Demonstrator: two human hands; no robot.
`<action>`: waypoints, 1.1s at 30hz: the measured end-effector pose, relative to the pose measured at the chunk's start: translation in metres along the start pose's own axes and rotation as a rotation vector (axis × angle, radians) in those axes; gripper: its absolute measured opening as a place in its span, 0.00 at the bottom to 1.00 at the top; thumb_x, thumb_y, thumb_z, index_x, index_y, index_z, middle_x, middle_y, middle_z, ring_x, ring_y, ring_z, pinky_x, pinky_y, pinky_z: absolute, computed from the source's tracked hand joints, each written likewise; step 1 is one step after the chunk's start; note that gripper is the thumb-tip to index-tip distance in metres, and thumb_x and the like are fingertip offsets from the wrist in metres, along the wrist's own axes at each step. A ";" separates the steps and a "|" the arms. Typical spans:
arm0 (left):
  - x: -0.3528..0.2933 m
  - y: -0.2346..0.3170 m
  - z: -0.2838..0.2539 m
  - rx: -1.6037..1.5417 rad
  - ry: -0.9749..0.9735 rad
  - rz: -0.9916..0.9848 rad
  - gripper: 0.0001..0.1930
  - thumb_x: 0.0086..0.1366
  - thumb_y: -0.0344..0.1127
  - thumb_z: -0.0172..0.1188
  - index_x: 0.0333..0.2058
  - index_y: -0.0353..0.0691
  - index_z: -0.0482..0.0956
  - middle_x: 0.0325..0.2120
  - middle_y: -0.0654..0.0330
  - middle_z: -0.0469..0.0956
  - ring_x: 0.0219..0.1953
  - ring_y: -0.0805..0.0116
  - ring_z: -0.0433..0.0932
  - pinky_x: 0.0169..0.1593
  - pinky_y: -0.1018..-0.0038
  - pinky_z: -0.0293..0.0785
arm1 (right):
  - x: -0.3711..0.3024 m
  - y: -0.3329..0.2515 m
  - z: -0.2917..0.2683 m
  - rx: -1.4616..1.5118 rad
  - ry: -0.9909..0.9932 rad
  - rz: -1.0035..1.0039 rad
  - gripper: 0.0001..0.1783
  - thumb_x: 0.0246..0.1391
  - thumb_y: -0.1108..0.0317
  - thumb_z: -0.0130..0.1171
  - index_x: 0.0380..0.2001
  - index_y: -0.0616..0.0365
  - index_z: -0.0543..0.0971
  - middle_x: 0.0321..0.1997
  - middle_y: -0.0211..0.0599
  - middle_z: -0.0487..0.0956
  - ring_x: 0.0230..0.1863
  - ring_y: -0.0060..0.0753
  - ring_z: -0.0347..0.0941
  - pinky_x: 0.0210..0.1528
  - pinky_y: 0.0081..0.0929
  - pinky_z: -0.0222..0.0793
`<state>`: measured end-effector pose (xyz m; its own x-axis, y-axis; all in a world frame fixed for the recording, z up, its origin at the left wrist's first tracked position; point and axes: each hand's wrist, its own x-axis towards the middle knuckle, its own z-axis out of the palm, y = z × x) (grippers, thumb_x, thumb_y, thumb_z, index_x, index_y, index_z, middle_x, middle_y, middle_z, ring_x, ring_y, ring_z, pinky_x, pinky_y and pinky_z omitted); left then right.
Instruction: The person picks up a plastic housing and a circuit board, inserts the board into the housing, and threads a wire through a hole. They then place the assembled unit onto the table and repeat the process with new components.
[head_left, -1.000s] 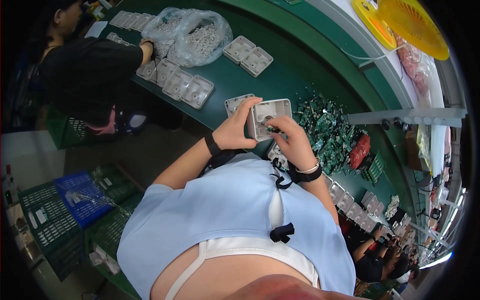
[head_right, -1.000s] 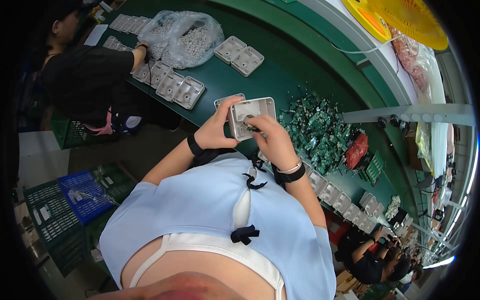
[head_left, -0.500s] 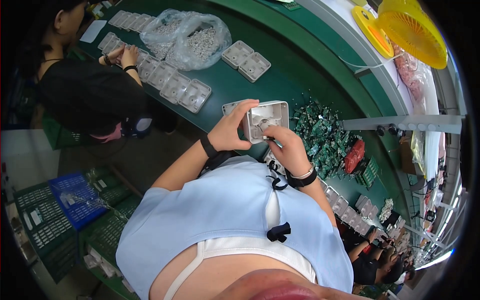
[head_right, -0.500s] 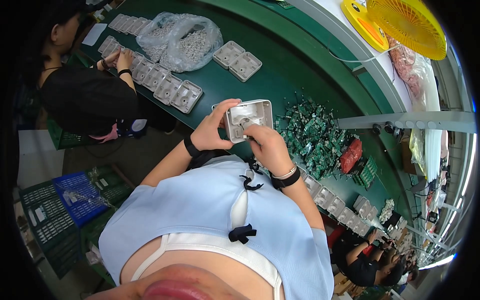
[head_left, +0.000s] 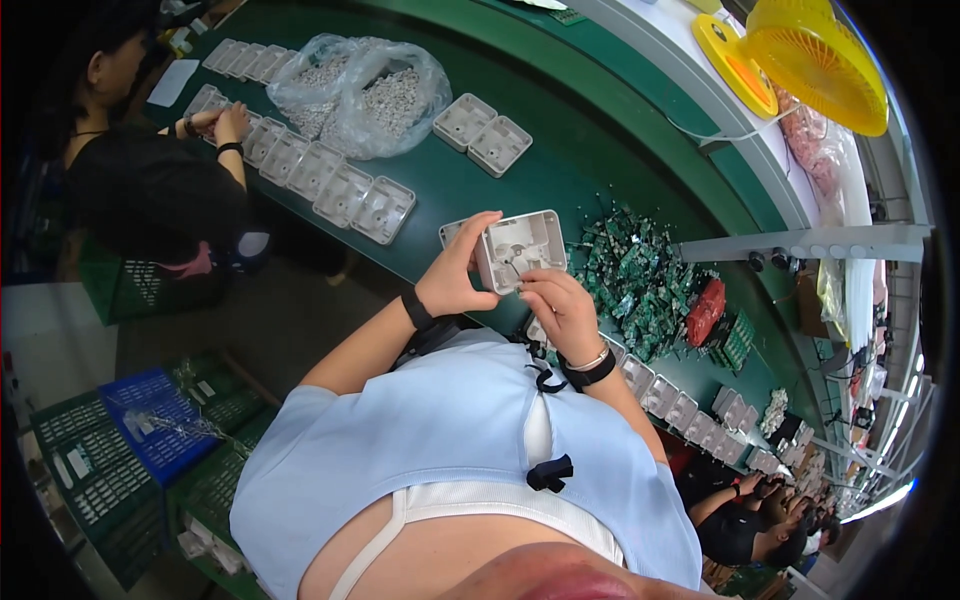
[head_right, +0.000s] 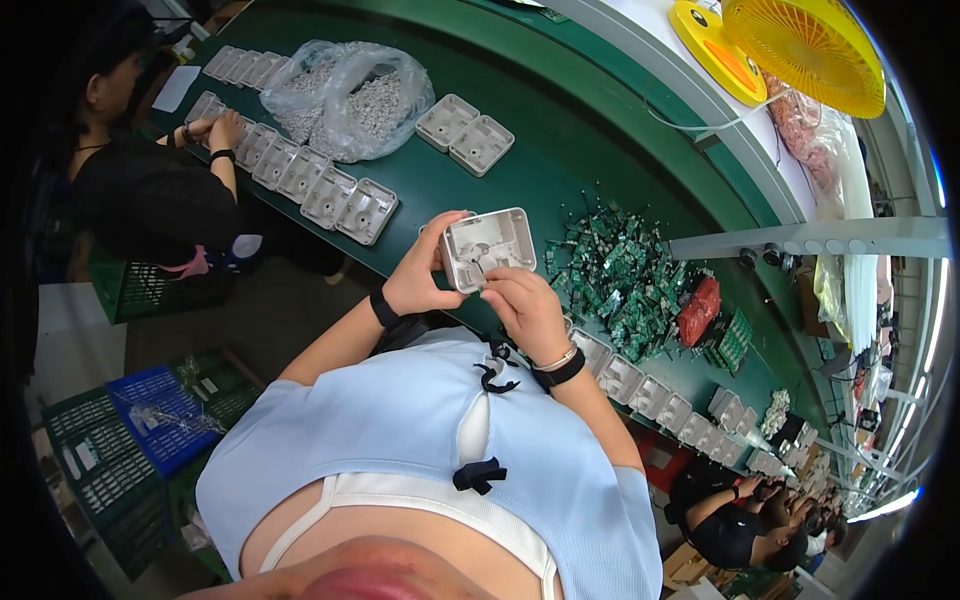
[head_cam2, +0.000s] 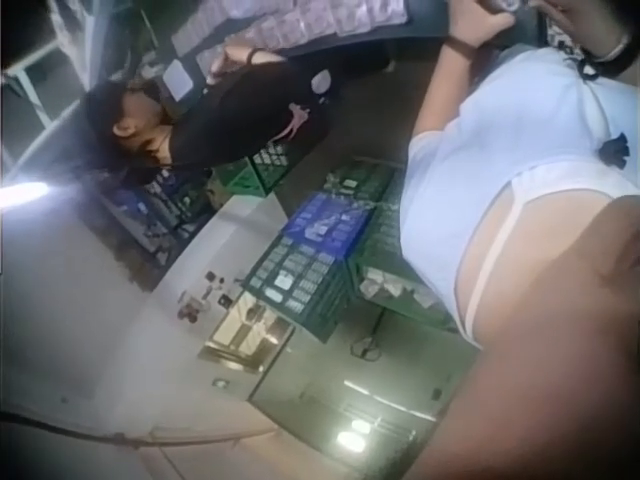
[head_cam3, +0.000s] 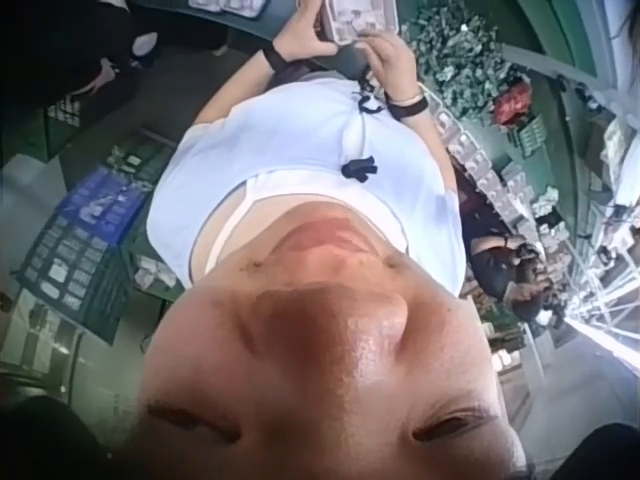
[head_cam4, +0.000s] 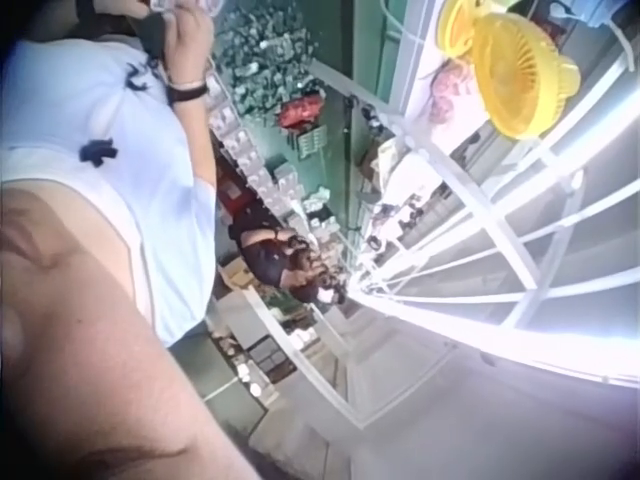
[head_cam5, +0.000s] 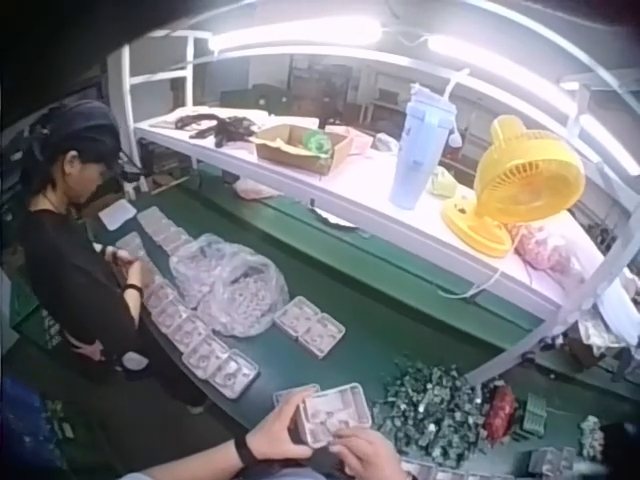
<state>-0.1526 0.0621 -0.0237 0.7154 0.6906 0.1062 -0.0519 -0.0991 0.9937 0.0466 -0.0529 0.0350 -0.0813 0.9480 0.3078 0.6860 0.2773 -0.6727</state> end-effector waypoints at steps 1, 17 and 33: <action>0.000 -0.002 0.000 -0.002 -0.004 -0.002 0.55 0.43 0.28 0.73 0.71 0.45 0.55 0.69 0.53 0.57 0.65 0.57 0.68 0.58 0.65 0.77 | -0.002 0.002 0.002 0.020 0.008 0.033 0.09 0.52 0.74 0.69 0.39 0.60 0.83 0.44 0.39 0.84 0.45 0.45 0.81 0.49 0.35 0.76; -0.001 -0.002 -0.015 0.032 -0.095 -0.025 0.55 0.44 0.30 0.73 0.72 0.44 0.54 0.71 0.50 0.54 0.71 0.52 0.61 0.60 0.63 0.76 | -0.002 0.013 0.019 0.116 -0.078 0.202 0.12 0.50 0.72 0.72 0.39 0.60 0.83 0.40 0.38 0.84 0.46 0.44 0.79 0.49 0.35 0.74; -0.014 -0.063 -0.006 0.019 -0.232 -0.122 0.58 0.45 0.26 0.72 0.74 0.46 0.48 0.69 0.50 0.58 0.67 0.56 0.67 0.62 0.62 0.75 | -0.034 0.039 0.055 -0.195 -0.167 -0.059 0.09 0.52 0.66 0.69 0.33 0.56 0.81 0.36 0.39 0.81 0.40 0.48 0.79 0.44 0.41 0.74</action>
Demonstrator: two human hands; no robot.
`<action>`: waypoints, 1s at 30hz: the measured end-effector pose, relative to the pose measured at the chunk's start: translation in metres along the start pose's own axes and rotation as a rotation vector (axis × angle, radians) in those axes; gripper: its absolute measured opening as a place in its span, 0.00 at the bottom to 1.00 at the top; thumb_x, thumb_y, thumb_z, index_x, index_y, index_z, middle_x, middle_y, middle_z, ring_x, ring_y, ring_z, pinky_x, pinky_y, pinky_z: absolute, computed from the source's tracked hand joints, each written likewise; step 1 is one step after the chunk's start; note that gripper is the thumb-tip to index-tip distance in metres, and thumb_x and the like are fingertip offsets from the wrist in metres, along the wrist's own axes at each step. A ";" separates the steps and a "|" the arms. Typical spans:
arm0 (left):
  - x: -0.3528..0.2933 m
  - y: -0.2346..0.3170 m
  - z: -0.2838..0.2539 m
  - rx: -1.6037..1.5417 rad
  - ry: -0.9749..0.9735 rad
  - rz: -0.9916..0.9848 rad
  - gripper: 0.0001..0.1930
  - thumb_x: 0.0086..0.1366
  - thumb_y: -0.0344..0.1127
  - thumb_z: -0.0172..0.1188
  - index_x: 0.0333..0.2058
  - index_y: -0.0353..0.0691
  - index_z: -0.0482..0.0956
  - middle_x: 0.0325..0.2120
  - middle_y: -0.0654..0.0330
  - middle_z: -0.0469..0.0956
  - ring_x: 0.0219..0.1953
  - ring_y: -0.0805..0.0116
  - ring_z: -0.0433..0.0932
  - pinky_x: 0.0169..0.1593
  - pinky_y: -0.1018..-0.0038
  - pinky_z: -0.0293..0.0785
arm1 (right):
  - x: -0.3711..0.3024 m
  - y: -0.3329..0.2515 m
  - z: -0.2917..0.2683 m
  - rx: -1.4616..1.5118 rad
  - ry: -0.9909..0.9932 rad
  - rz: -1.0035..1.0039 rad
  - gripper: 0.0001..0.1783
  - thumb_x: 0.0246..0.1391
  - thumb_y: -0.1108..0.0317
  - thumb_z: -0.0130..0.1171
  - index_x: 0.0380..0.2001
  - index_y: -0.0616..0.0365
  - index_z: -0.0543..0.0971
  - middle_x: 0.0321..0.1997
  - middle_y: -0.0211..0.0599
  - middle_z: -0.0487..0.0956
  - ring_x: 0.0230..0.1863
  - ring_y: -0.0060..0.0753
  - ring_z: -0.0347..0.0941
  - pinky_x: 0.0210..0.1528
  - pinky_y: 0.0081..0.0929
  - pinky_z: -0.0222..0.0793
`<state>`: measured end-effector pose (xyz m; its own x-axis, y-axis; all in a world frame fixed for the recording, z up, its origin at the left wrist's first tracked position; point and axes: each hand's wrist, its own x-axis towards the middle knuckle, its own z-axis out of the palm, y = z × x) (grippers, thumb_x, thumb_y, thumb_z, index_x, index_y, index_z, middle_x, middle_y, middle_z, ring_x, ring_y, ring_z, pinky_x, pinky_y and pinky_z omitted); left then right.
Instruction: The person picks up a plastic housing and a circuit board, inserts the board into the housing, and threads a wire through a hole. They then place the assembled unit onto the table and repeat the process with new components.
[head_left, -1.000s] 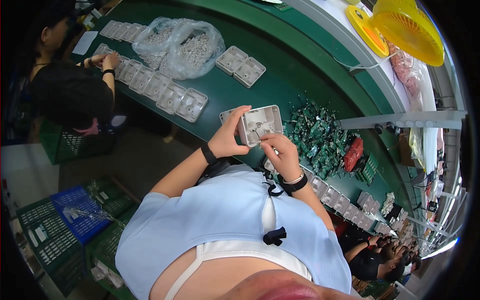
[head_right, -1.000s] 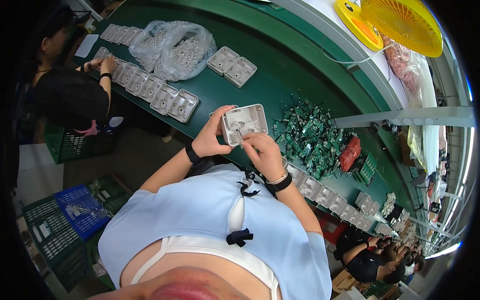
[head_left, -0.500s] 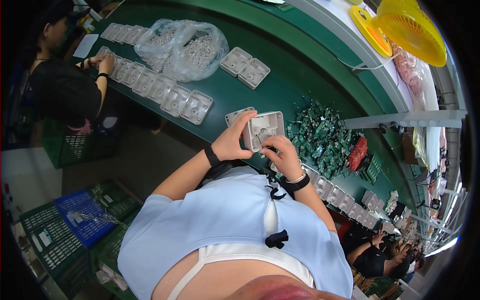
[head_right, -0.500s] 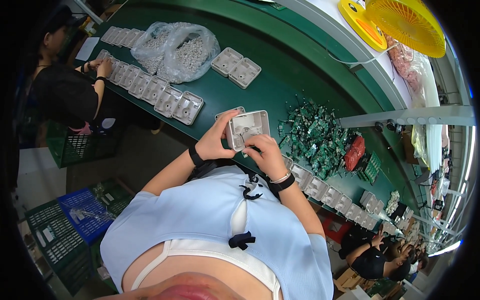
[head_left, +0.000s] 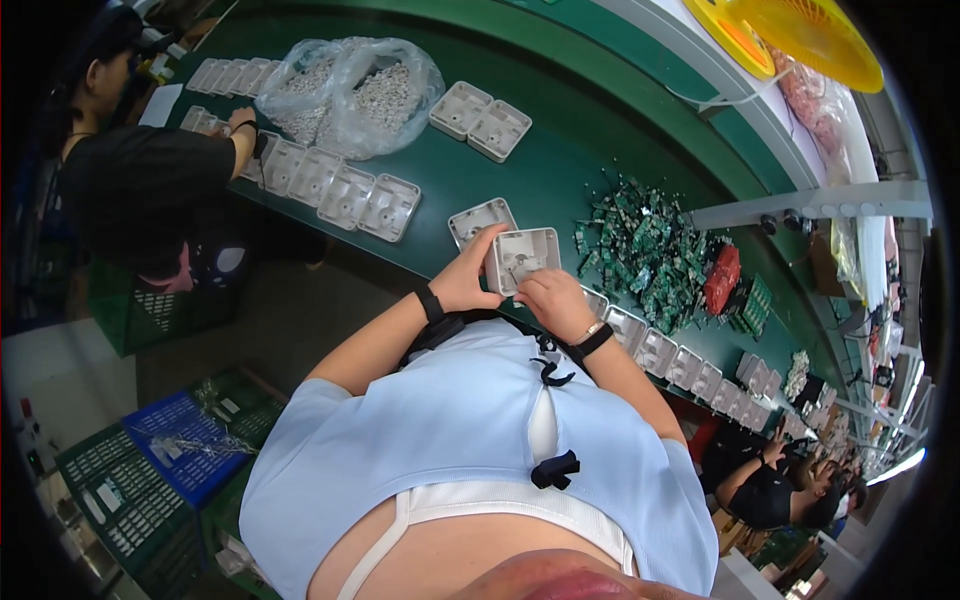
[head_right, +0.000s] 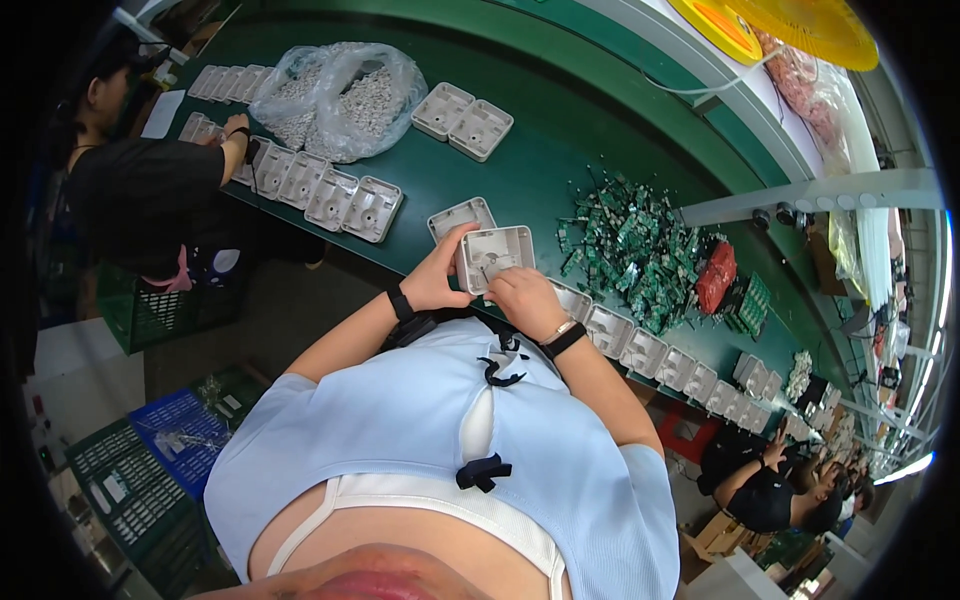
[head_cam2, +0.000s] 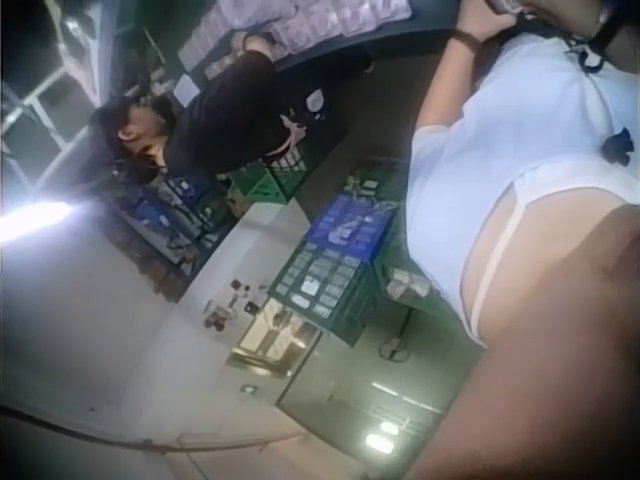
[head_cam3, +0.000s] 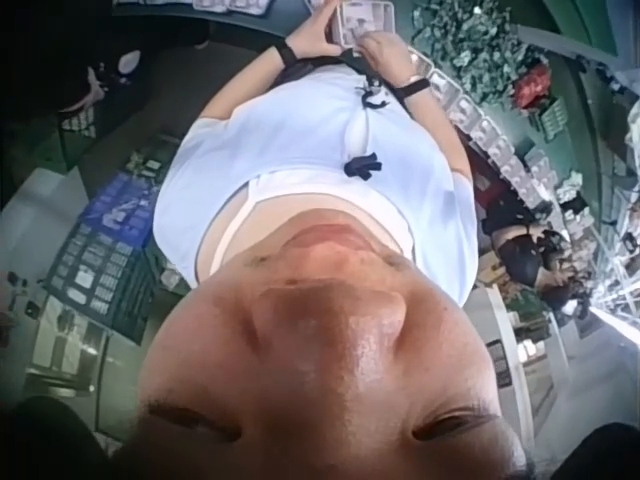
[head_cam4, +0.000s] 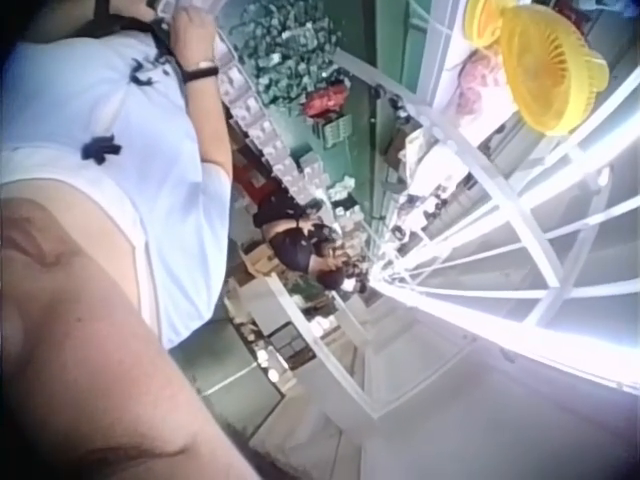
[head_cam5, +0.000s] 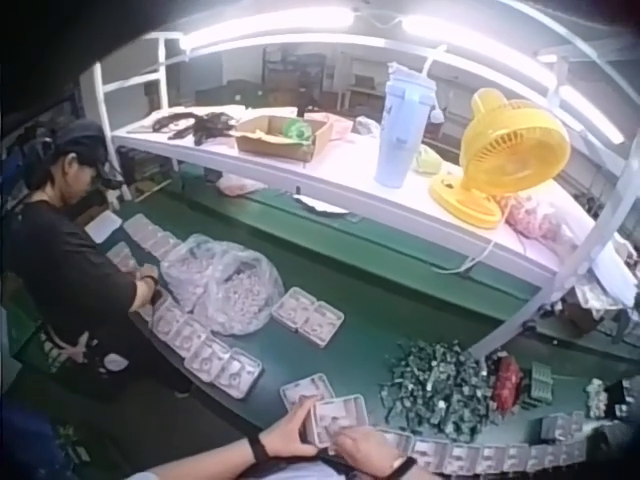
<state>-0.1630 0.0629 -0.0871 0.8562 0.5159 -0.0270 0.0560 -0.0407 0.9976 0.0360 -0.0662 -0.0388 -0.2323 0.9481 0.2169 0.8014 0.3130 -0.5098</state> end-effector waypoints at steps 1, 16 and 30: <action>0.002 -0.009 0.000 -0.014 -0.010 -0.015 0.59 0.45 0.28 0.73 0.74 0.44 0.47 0.69 0.48 0.57 0.69 0.54 0.65 0.63 0.61 0.73 | -0.003 0.001 0.005 -0.010 -0.020 0.020 0.08 0.52 0.66 0.68 0.32 0.55 0.80 0.35 0.38 0.81 0.39 0.48 0.79 0.43 0.41 0.74; 0.008 -0.030 -0.043 1.011 0.130 -0.121 0.62 0.42 0.41 0.83 0.72 0.42 0.51 0.69 0.39 0.55 0.70 0.38 0.58 0.71 0.52 0.60 | -0.032 0.023 0.064 -0.074 -0.078 0.066 0.11 0.57 0.60 0.63 0.29 0.56 0.78 0.32 0.39 0.80 0.38 0.48 0.79 0.44 0.43 0.74; 0.024 -0.081 -0.032 0.725 0.355 -0.153 0.60 0.42 0.39 0.81 0.70 0.34 0.53 0.64 0.39 0.64 0.64 0.39 0.67 0.68 0.55 0.64 | -0.034 0.051 0.092 -0.141 -0.175 0.055 0.12 0.57 0.58 0.63 0.27 0.56 0.79 0.30 0.38 0.80 0.35 0.46 0.80 0.39 0.43 0.77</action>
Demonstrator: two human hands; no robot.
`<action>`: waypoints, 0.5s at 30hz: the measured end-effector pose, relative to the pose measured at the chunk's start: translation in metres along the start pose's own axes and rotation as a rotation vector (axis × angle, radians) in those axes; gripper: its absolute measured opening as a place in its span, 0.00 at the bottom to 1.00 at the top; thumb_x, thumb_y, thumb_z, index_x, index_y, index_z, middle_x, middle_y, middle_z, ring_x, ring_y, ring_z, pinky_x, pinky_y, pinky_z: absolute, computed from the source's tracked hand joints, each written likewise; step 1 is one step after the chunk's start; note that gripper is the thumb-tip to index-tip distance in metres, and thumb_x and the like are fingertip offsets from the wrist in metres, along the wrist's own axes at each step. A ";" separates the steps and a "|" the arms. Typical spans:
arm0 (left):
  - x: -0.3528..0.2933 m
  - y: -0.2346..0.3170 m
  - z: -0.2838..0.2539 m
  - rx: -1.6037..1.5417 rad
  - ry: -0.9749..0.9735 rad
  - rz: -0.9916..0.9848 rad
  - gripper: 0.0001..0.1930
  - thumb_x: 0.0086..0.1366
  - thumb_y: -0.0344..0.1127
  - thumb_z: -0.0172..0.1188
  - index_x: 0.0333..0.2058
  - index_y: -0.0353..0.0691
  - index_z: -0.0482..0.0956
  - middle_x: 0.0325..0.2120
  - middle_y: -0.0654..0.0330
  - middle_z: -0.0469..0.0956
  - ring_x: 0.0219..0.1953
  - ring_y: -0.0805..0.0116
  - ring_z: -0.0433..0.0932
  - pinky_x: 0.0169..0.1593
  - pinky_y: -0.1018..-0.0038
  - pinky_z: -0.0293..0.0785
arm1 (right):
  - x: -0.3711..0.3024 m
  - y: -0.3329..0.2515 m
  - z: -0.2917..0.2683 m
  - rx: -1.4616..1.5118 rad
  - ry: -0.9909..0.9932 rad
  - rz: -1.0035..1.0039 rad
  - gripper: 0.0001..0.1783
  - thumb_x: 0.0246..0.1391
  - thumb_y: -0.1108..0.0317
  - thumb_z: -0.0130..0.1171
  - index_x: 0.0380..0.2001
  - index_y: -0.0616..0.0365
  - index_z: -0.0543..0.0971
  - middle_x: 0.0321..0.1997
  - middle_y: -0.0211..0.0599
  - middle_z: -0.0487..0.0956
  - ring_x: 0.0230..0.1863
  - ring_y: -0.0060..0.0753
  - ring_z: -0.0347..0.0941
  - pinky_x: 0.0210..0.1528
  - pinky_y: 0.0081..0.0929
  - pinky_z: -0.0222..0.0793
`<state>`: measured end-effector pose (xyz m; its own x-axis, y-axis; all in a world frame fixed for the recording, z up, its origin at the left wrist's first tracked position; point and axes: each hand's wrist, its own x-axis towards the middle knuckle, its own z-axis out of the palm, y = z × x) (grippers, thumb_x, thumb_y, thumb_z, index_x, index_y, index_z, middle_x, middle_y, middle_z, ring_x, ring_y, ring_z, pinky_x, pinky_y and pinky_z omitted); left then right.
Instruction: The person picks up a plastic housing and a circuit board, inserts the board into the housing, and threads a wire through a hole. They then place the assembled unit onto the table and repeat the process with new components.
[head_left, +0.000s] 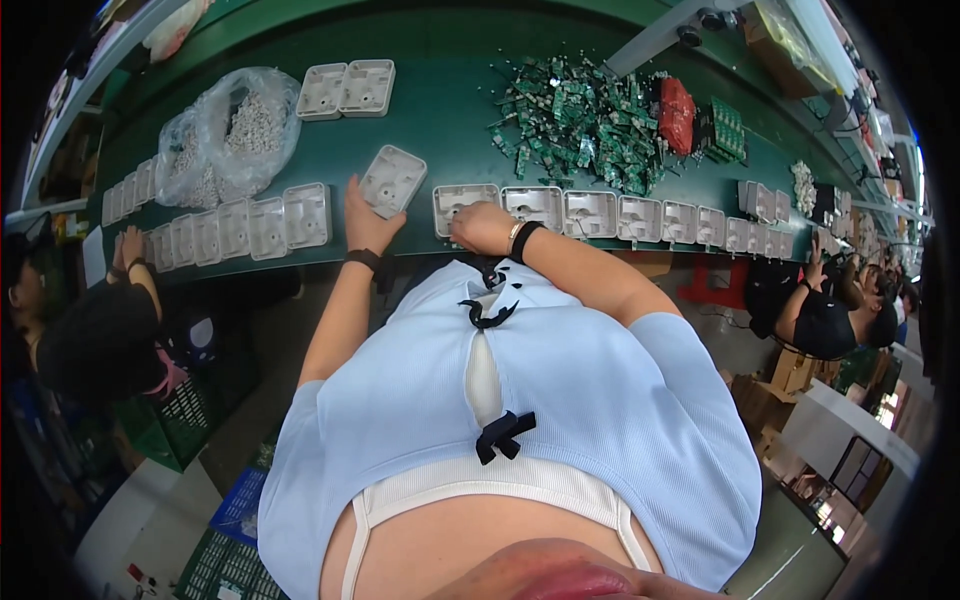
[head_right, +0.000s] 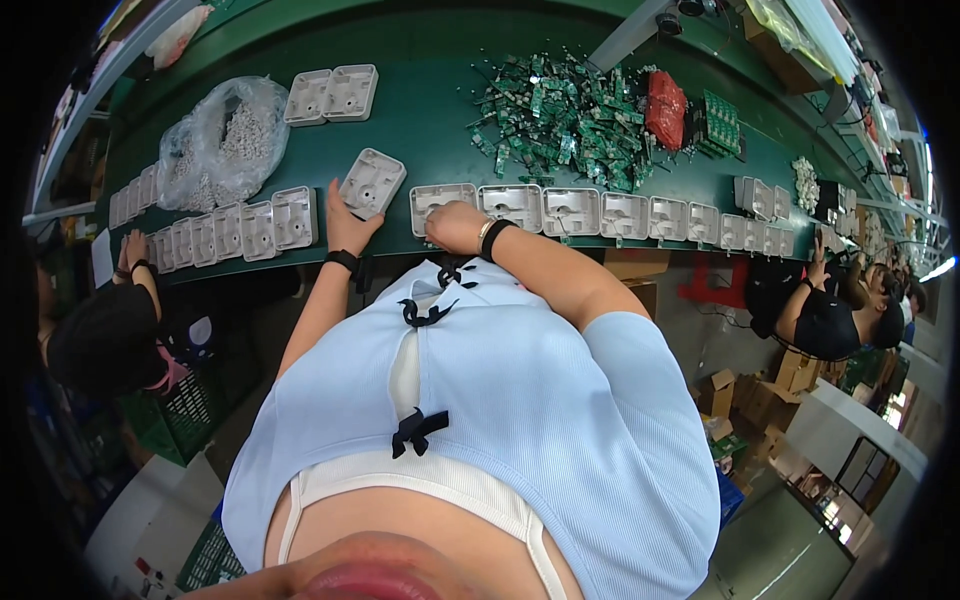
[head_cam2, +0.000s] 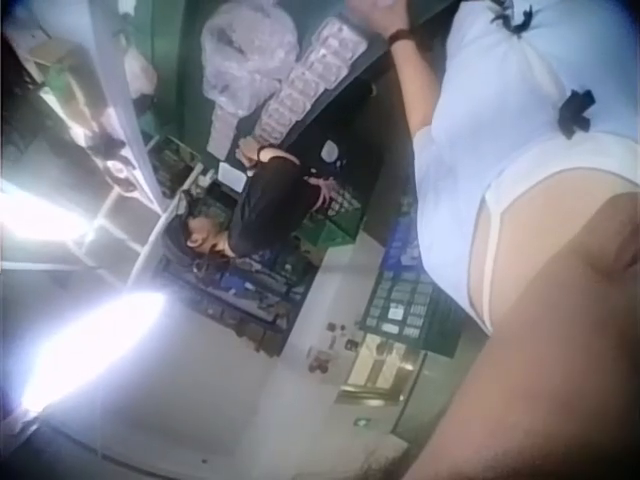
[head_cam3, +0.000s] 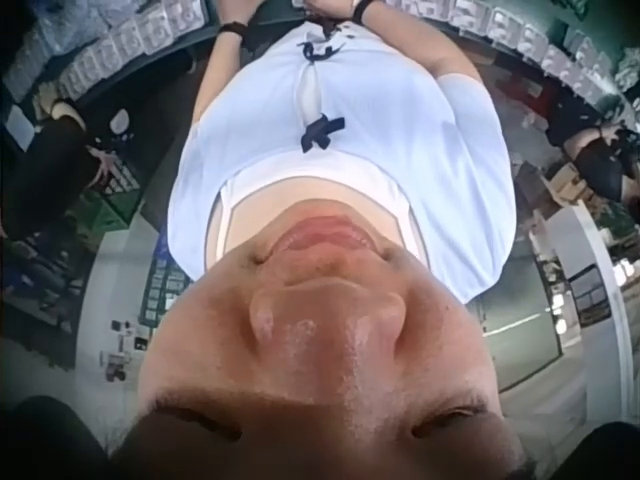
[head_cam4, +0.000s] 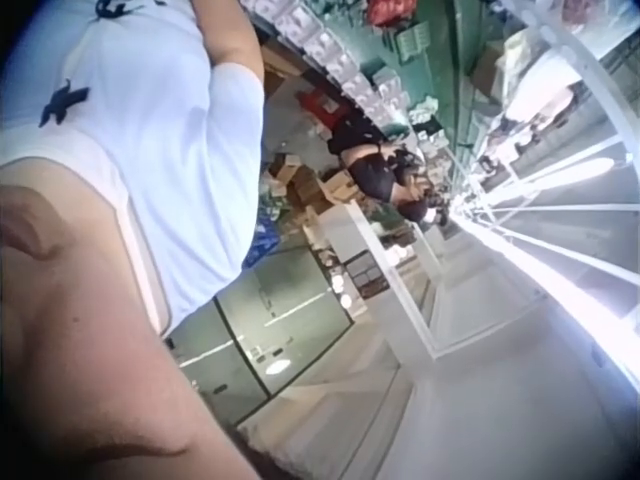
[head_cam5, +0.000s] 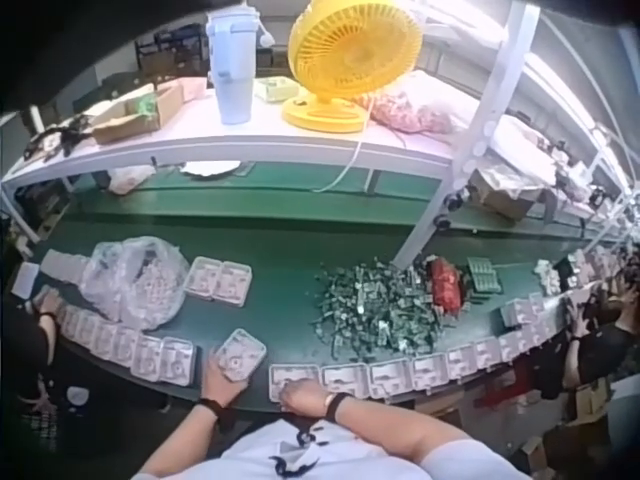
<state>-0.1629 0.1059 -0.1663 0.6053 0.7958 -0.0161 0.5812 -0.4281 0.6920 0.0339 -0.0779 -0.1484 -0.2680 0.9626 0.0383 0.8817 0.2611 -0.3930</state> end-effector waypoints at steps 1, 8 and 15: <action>-0.002 0.003 -0.002 -0.022 0.049 -0.021 0.59 0.43 0.39 0.80 0.70 0.33 0.52 0.64 0.40 0.64 0.64 0.40 0.67 0.68 0.56 0.65 | -0.001 0.001 0.001 -0.021 -0.017 -0.003 0.13 0.57 0.58 0.63 0.27 0.56 0.80 0.30 0.38 0.80 0.35 0.46 0.80 0.38 0.43 0.77; -0.018 0.013 -0.021 -0.148 0.094 0.002 0.58 0.44 0.37 0.81 0.70 0.33 0.53 0.62 0.43 0.65 0.64 0.47 0.69 0.68 0.59 0.65 | -0.001 0.011 0.014 0.005 -0.032 -0.004 0.13 0.58 0.57 0.62 0.28 0.54 0.80 0.31 0.37 0.81 0.38 0.45 0.80 0.39 0.43 0.77; -0.029 0.018 -0.029 -0.406 -0.007 0.027 0.59 0.42 0.38 0.82 0.70 0.32 0.53 0.64 0.41 0.65 0.66 0.50 0.67 0.68 0.60 0.65 | -0.014 0.022 0.021 0.140 0.067 0.009 0.10 0.57 0.59 0.64 0.32 0.54 0.81 0.36 0.38 0.82 0.41 0.46 0.80 0.44 0.43 0.76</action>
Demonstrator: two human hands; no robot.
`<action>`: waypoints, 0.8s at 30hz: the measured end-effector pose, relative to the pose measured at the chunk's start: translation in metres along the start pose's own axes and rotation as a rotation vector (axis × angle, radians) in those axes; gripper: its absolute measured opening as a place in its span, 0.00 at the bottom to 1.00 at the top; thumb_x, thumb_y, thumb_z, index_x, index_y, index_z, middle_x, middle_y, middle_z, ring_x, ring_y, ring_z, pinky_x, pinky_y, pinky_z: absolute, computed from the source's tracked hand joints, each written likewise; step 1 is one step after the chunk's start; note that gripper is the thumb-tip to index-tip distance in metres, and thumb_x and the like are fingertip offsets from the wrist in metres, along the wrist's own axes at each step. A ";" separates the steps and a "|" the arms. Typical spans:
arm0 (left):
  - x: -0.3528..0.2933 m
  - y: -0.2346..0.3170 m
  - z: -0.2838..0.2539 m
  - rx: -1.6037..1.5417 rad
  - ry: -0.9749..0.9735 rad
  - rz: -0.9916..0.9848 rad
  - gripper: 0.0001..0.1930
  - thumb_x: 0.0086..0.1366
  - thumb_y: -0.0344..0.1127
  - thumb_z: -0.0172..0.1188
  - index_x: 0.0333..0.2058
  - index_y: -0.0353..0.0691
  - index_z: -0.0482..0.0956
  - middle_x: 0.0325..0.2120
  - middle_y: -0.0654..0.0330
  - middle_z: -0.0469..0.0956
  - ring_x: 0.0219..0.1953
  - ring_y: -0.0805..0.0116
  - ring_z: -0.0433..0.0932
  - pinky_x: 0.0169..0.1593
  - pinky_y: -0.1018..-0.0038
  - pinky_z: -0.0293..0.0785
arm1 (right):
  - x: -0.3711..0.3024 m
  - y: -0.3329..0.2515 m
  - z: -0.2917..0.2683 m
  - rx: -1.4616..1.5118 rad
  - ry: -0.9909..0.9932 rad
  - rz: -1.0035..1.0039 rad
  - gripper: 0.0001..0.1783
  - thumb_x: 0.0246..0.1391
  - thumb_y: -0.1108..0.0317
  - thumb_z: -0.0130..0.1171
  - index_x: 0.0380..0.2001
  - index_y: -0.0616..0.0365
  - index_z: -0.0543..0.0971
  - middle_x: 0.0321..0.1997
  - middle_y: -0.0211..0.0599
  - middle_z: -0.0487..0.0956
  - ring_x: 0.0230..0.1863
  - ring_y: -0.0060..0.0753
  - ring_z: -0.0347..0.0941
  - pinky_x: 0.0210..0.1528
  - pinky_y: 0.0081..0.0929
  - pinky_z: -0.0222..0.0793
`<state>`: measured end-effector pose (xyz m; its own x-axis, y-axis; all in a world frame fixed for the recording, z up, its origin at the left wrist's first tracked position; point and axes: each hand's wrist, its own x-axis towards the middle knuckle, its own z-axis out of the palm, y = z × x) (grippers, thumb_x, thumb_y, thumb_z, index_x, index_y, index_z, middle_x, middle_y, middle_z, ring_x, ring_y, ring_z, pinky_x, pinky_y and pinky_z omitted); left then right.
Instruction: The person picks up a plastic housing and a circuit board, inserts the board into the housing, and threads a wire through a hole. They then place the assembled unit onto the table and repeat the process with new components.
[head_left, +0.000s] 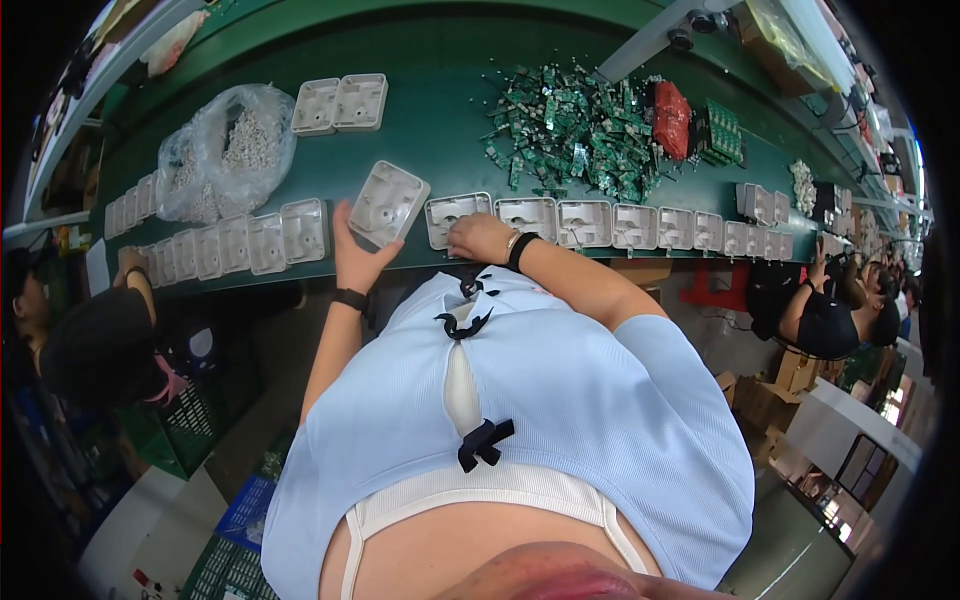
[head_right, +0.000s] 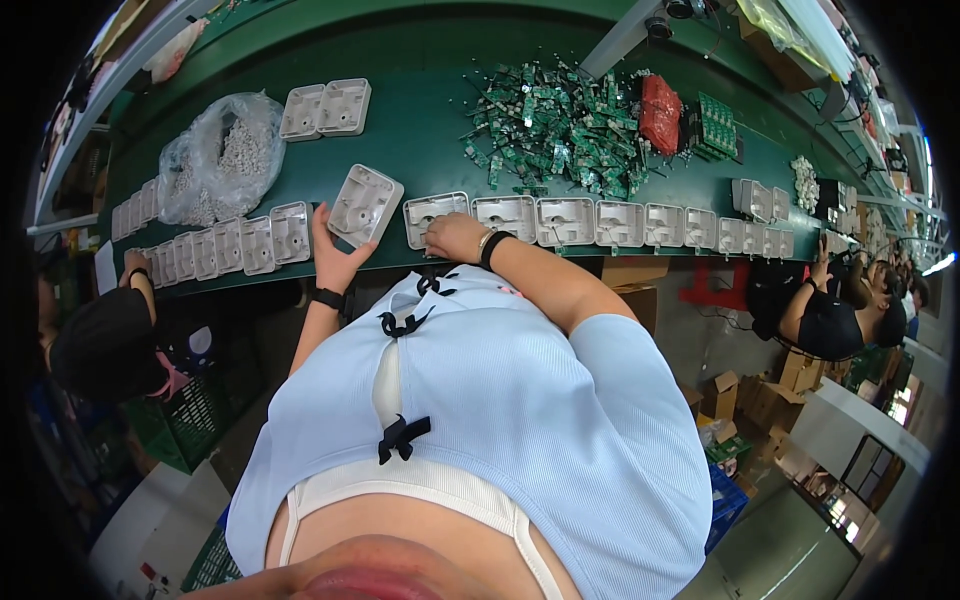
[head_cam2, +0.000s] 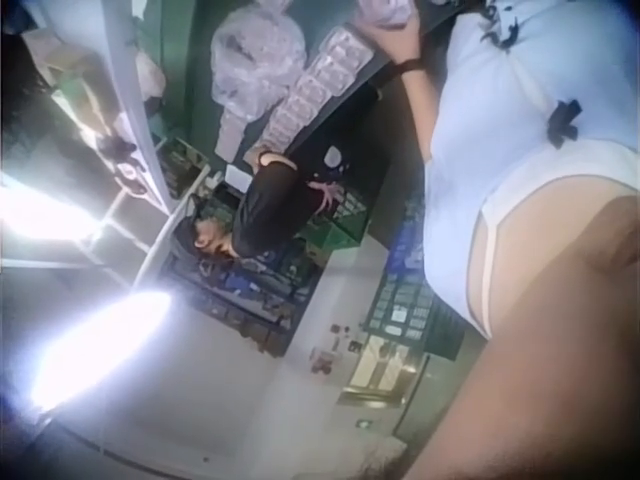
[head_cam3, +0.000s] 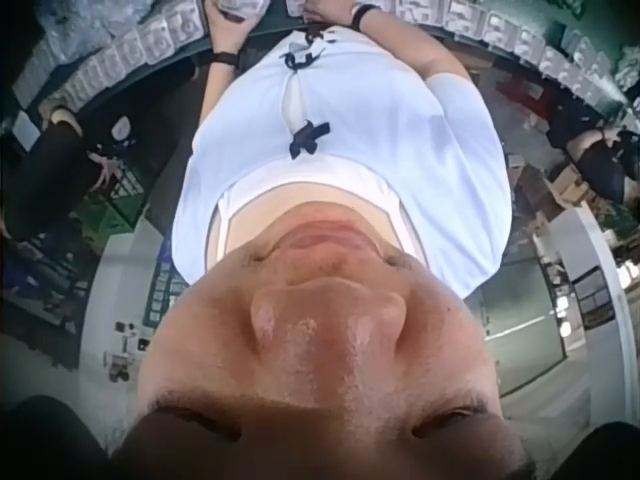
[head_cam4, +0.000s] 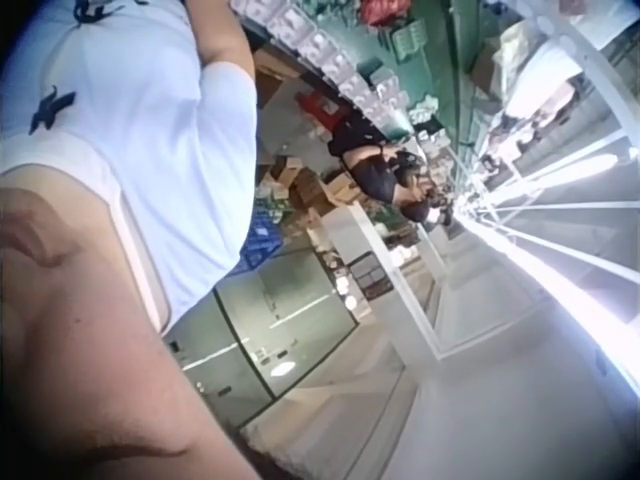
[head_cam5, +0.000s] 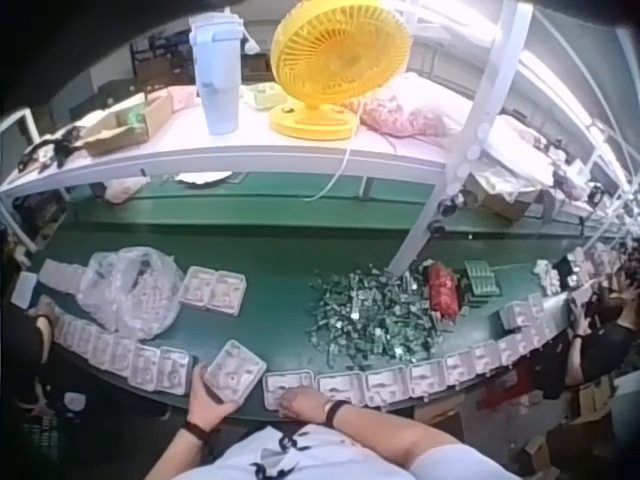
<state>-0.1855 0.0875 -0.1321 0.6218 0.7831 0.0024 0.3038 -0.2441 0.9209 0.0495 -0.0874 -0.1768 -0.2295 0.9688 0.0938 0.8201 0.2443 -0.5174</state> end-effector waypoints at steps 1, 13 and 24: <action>-0.001 0.002 -0.002 -0.025 -0.005 -0.010 0.59 0.42 0.37 0.82 0.70 0.33 0.54 0.64 0.41 0.65 0.66 0.50 0.68 0.68 0.61 0.65 | -0.001 0.001 -0.005 0.049 0.053 -0.014 0.10 0.56 0.60 0.65 0.34 0.54 0.81 0.37 0.38 0.82 0.42 0.47 0.79 0.45 0.43 0.76; -0.010 0.008 -0.023 -0.013 -0.053 0.010 0.55 0.45 0.30 0.78 0.71 0.38 0.54 0.66 0.49 0.63 0.66 0.56 0.68 0.68 0.62 0.65 | -0.040 0.098 -0.102 -0.237 0.493 0.716 0.11 0.51 0.74 0.62 0.40 0.57 0.84 0.43 0.47 0.80 0.47 0.54 0.78 0.50 0.45 0.76; -0.018 0.013 -0.027 0.005 -0.088 0.005 0.53 0.47 0.29 0.75 0.71 0.37 0.56 0.64 0.49 0.65 0.64 0.58 0.70 0.67 0.62 0.67 | -0.028 0.122 -0.105 -0.592 0.070 0.779 0.08 0.60 0.72 0.53 0.35 0.56 0.82 0.41 0.41 0.81 0.47 0.48 0.80 0.46 0.43 0.80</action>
<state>-0.2120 0.0853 -0.1094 0.6841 0.7289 -0.0270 0.3041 -0.2514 0.9189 0.2111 -0.0804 -0.1534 0.5038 0.8632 -0.0329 0.8634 -0.5018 0.0527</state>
